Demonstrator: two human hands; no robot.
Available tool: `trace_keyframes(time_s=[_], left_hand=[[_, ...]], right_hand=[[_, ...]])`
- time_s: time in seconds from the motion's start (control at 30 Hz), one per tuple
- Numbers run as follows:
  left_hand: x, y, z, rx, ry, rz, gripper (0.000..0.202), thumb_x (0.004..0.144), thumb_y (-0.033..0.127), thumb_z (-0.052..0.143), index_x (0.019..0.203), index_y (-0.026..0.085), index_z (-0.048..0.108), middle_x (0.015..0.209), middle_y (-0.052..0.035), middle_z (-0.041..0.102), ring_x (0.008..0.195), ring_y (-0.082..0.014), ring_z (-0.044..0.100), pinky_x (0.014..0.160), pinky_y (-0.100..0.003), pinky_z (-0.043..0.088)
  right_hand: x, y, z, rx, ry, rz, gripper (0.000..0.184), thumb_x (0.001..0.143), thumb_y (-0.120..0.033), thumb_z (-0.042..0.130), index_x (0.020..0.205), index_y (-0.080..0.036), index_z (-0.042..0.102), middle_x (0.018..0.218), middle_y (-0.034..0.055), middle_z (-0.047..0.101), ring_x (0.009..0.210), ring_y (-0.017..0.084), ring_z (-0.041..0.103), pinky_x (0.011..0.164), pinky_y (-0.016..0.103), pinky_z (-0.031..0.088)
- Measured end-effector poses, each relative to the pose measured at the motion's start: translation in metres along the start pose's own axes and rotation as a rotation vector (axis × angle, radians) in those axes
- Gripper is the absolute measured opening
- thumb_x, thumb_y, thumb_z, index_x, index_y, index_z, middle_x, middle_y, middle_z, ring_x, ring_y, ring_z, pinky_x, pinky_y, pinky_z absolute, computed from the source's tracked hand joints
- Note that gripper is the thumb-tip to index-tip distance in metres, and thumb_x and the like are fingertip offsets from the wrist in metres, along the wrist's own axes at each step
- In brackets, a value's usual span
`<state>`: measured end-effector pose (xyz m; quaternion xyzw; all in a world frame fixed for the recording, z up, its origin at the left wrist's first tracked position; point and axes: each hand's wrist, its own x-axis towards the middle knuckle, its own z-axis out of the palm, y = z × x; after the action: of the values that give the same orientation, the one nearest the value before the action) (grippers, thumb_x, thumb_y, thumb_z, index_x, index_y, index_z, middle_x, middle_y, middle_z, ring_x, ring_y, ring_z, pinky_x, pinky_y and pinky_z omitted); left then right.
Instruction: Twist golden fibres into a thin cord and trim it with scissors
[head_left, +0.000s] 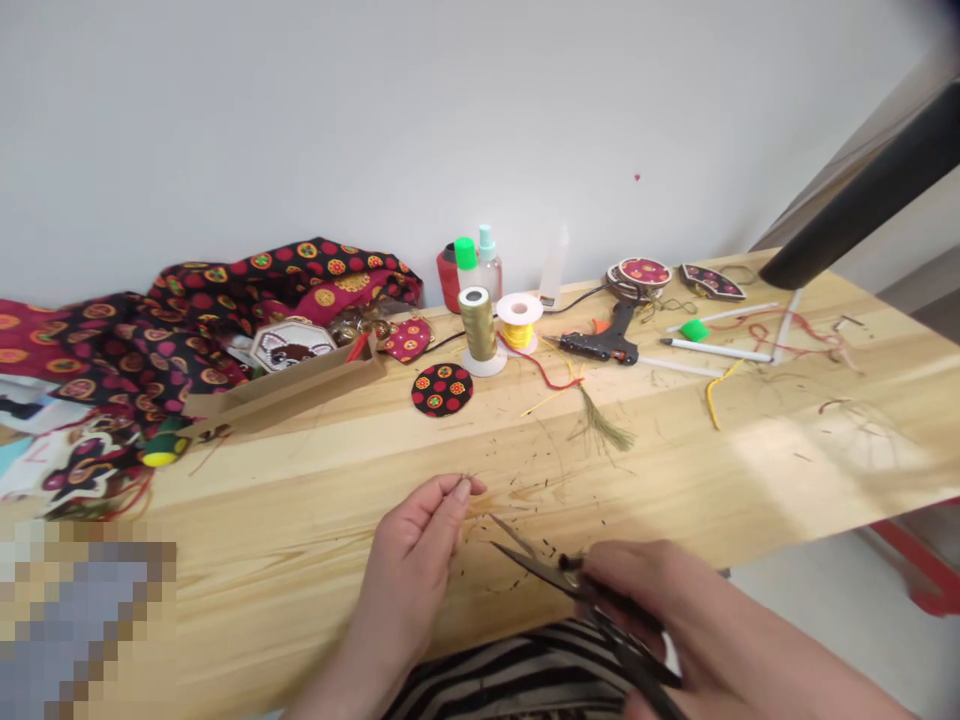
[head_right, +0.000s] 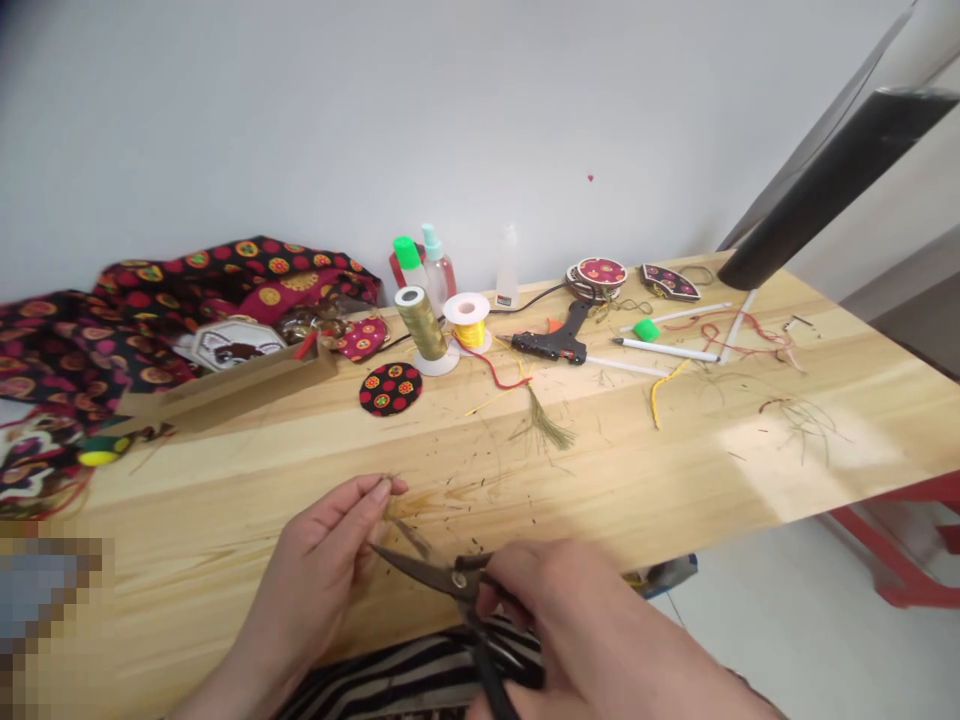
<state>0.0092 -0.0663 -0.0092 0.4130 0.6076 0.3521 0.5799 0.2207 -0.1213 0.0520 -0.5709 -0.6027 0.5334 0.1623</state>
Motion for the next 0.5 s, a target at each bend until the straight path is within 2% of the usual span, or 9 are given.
trace_keyframes(time_s=[0.1,0.2,0.33,0.5], left_hand=[[-0.002,-0.001,-0.004,-0.022,0.039,0.053,0.031,0.08,0.044,0.058,0.095,0.018,0.065,0.046,0.0097,0.029,0.043,-0.0069,0.022,0.039,-0.019,0.016],[-0.003,-0.001,-0.006,-0.002,0.034,0.099,0.028,0.083,0.042,0.056,0.095,0.019,0.065,0.047,0.0087,0.033,0.045,-0.0077,0.026,0.041,-0.019,0.02],[-0.005,0.0,-0.003,0.067,-0.032,0.121,0.025,0.083,0.041,0.056,0.091,0.02,0.066,0.049,0.0079,0.035,0.047,-0.0083,0.028,0.043,-0.02,0.023],[-0.007,0.001,0.0,0.064,-0.1,0.1,0.025,0.084,0.04,0.055,0.094,0.02,0.067,0.049,0.008,0.033,0.047,-0.0088,0.028,0.043,-0.02,0.024]], right_hand=[[0.014,-0.012,0.009,-0.002,-0.07,0.043,0.011,0.067,-0.027,0.066,0.074,-0.02,0.059,0.07,-0.0004,0.063,0.063,0.015,0.053,0.052,0.023,0.04],[0.024,-0.008,0.013,-0.063,-0.033,0.052,0.016,0.069,-0.031,0.065,0.069,-0.019,0.055,0.065,-0.0014,0.059,0.058,0.012,0.046,0.049,0.022,0.034],[0.031,0.002,0.017,-0.149,0.015,0.011,0.025,0.072,-0.04,0.065,0.069,-0.018,0.054,0.062,-0.0029,0.055,0.055,0.01,0.039,0.047,0.022,0.029],[0.035,0.006,0.02,-0.165,0.029,-0.022,0.031,0.073,-0.048,0.063,0.072,-0.018,0.054,0.061,-0.0042,0.051,0.055,0.009,0.034,0.046,0.022,0.025]])
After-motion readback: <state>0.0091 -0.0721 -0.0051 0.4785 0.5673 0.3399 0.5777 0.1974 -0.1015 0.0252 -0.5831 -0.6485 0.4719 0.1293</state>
